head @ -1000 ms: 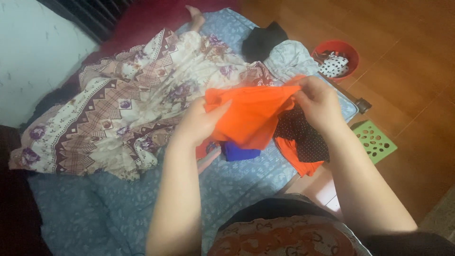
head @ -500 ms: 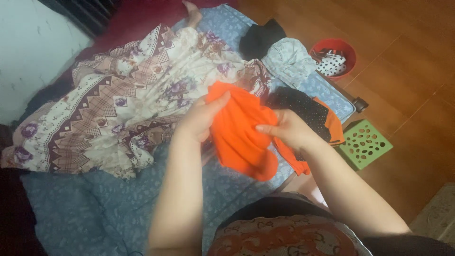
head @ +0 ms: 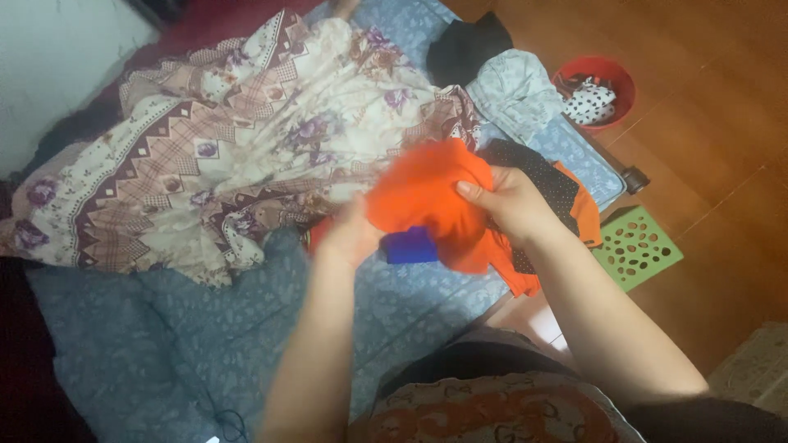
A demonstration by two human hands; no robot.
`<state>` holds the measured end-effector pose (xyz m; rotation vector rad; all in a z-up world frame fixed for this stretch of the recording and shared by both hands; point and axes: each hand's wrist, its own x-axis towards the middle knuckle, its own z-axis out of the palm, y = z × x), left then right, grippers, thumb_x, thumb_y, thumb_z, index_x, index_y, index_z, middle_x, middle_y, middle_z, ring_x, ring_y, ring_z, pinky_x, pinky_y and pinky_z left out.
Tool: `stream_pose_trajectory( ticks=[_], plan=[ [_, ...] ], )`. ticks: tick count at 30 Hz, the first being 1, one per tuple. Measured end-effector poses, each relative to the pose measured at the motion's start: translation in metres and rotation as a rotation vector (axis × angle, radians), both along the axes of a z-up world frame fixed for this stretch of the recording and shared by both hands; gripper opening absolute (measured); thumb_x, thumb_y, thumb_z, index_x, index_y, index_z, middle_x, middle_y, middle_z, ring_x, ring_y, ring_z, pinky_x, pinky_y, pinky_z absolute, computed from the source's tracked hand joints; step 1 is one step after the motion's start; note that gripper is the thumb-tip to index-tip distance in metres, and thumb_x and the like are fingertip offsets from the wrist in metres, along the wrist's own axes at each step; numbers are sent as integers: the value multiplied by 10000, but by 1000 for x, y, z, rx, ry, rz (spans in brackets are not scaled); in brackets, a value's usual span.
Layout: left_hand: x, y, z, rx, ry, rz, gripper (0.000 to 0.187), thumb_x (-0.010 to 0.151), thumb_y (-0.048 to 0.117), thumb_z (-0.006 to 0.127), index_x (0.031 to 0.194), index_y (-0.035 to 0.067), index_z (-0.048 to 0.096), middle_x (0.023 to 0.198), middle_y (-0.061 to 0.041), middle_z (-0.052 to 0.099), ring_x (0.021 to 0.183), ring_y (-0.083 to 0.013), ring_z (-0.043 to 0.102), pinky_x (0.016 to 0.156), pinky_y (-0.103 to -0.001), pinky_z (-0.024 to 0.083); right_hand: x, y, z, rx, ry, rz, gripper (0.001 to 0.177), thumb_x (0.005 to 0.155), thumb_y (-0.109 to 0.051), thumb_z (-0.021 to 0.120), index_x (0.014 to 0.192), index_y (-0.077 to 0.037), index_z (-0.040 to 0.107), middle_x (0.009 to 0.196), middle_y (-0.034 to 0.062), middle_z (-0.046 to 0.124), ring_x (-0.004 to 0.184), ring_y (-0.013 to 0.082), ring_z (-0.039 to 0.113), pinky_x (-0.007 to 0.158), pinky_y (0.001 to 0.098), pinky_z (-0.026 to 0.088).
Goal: Folding various pieces of clothing and stacking them on a bed.
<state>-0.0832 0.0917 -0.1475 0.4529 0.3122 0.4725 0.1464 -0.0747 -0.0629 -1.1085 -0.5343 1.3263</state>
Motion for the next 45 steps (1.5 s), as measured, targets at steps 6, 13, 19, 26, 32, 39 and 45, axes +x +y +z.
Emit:
stream_pose_trajectory(
  ticks=[6,13,19,26,32,39,45],
  plan=[
    [22,10,-21,550,466,-92,453,910,133,748,1305,-59,634,1219,-101,705,1084,-201,660,968,-363,514,19,23,-23,-30,-213,-47,279,984,-120,673,1224,20,693,1113,61,741,986,146,689,909,321,548],
    [52,46,-23,631,615,152,271,939,116,740,1172,-22,725,1058,-51,741,934,-124,675,833,-295,531,45,71,-64,-4,-306,-107,291,1002,-87,636,1278,0,668,1193,31,722,1070,126,674,980,302,528],
    [61,70,-37,676,557,429,274,933,99,733,1189,3,726,1081,-27,754,935,-93,676,843,-266,536,56,107,-81,155,-327,-32,280,1021,-55,649,1292,14,672,1228,24,716,1115,120,659,1024,299,519],
    [7,48,-93,749,807,355,259,925,122,753,1155,11,712,971,-29,740,783,-93,659,687,-244,525,46,84,-128,47,-424,93,284,961,-31,699,1241,17,707,1155,26,734,1061,113,674,982,299,542],
    [-45,-29,-267,1062,1184,81,367,807,288,860,1013,7,743,789,-39,636,702,-135,578,670,-310,498,8,39,-280,-308,-258,237,331,891,-59,712,1219,-19,730,1153,17,767,1038,94,682,950,285,530],
    [-78,-105,-414,626,1238,-133,298,843,271,805,895,-5,704,731,-88,620,688,-164,538,621,-369,464,-23,-23,-470,-541,-327,372,360,904,-215,719,1198,-8,741,1078,50,788,963,110,689,881,276,527],
    [-65,-76,-475,734,1400,-131,327,859,312,809,973,15,735,776,-85,679,704,-173,620,648,-359,491,-21,-7,-531,-720,-314,191,359,929,-244,723,1141,45,742,967,121,751,804,153,660,720,333,525]
  ],
)
